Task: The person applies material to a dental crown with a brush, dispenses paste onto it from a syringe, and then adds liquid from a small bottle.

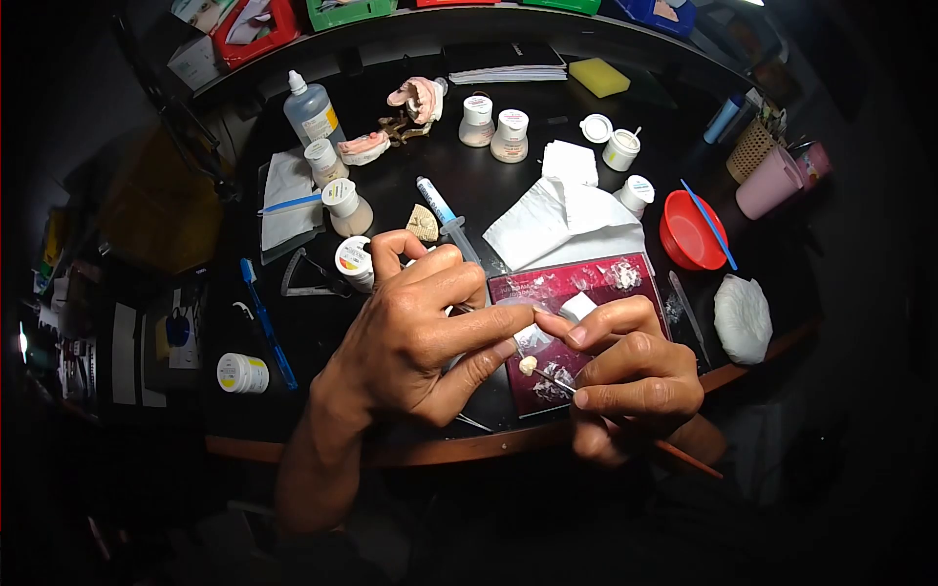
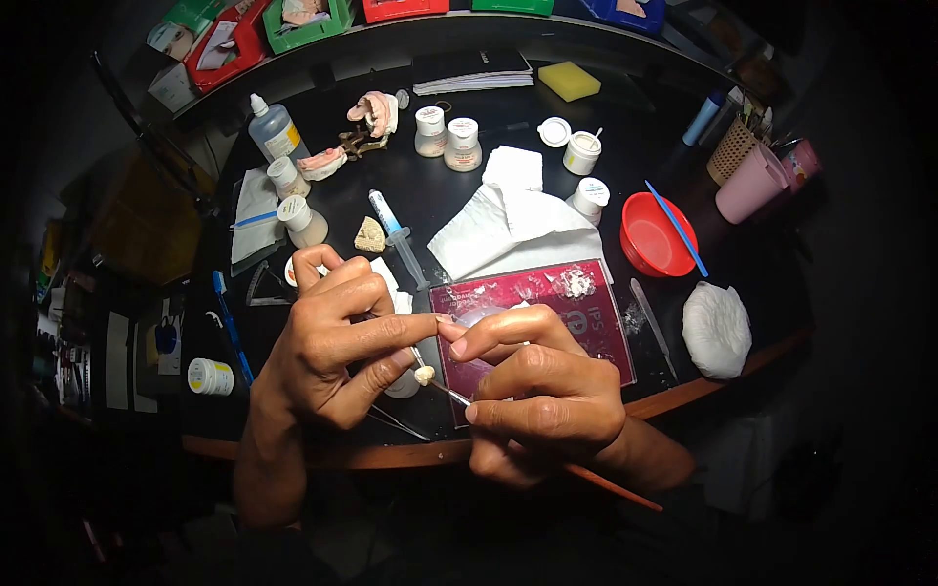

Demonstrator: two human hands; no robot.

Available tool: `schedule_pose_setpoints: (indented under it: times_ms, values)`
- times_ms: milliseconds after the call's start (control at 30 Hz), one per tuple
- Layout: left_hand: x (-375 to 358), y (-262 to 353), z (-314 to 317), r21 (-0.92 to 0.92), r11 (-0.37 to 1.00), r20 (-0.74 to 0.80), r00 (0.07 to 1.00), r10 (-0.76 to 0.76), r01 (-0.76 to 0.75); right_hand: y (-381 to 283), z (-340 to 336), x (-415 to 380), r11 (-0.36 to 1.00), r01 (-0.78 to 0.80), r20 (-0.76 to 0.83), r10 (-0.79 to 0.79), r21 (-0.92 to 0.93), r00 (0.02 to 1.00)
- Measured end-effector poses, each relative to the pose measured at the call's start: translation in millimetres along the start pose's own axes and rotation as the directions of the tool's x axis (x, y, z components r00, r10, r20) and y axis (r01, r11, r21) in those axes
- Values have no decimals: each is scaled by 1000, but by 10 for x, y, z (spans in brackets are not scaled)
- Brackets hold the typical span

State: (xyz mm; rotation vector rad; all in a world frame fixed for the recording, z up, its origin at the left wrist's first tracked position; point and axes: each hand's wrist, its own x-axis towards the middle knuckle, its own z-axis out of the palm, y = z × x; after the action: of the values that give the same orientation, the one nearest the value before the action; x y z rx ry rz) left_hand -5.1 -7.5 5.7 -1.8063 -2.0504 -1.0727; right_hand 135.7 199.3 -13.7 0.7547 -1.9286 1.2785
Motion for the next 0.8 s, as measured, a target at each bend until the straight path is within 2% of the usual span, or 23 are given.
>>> schedule_pose_setpoints:
  times_ms: [333, 533, 800]
  values:
    - [2, 2, -10, 7, 1000, 8, 1000, -2, 2, -8, 6, 9, 1000, -7, 7, 7, -15, 1000]
    - [6, 2, -18, -173, 983, 32, 998, -55, 59, -6, 12, -3, 998, 9, -52, -6, 57, 999]
    - [4, -13, -5, -234, 970, 34, 997, -67, 73, 9, 35, 36, 998, 59, -64, -57, 36, 996]
